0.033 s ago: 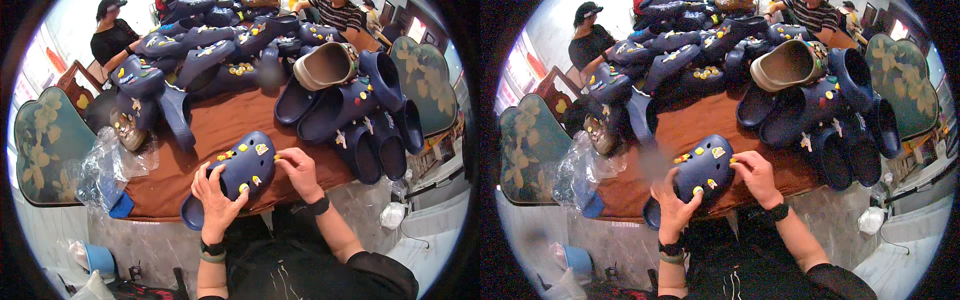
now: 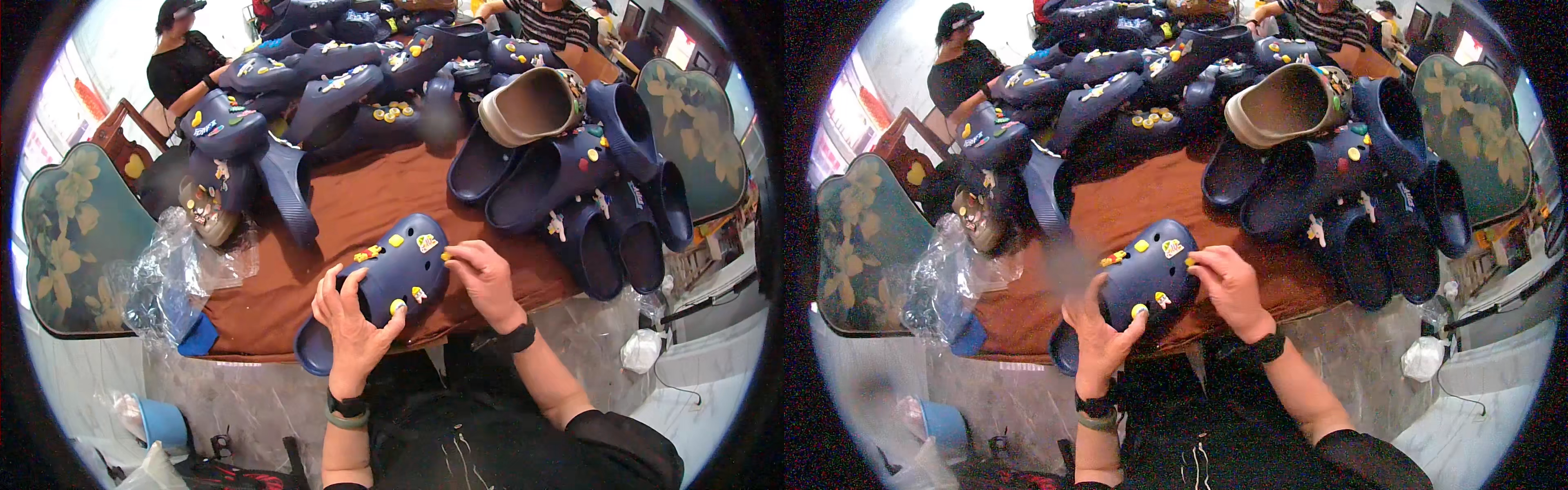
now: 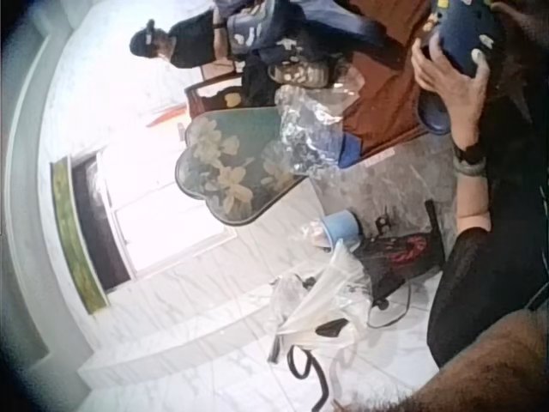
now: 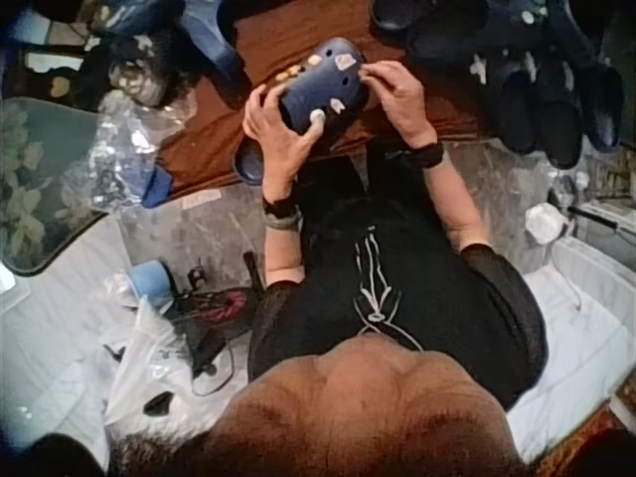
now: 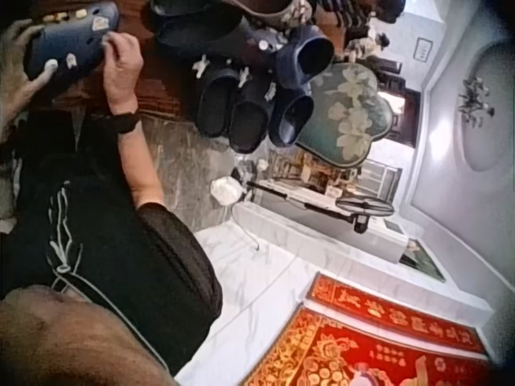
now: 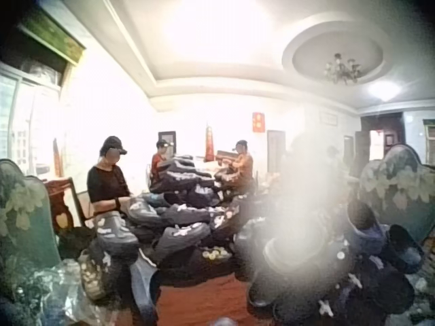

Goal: Attaching decorative charms to the holes of blue clog shoes at an assembly table.

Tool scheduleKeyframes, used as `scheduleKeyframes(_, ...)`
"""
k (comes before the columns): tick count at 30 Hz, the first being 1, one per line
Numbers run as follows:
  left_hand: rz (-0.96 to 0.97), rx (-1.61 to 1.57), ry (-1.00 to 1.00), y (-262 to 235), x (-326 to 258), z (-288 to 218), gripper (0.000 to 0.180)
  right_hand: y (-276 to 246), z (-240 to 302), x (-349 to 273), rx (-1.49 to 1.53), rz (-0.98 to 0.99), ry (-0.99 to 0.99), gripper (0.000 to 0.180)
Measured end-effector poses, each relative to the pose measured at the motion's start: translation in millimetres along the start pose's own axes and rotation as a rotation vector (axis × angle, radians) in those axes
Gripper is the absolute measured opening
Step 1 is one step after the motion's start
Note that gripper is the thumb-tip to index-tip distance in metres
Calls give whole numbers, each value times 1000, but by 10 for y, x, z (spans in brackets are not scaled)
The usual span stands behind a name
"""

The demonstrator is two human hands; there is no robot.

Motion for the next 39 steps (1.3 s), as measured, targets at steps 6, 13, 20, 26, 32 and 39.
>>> scheduleKeyframes(6,7,-25,4,12,15,-3,76,208,357,-37,-326,-3,-262,26)
scheduleKeyframes(13,18,-17,-16,10,8,11,76,438,571,-154,-615,50,-374,30)
scheduleKeyframes(20,13,-9,-10,29,22,18,76,579,654,-159,-741,74,-349,34)
scheduleKeyframes(26,10,-9,-6,6,32,17,75,826,731,-296,-1057,159,-403,40)
scheduleKeyframes(32,21,-23,-2,19,51,27,75,875,654,-266,-1032,244,-354,36)
scheduleKeyframes(39,3,-15,3,0,63,-21,75,790,508,-276,-907,283,-328,37)
Point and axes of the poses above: each hand's wrist, its own x-axis towards the middle knuckle, its own y-axis out of the palm, z = x × y, the point moved 9 cm from there along x, towards the middle knuckle, and after that the axes turned 9 degrees about z, right-handed, at the moved point
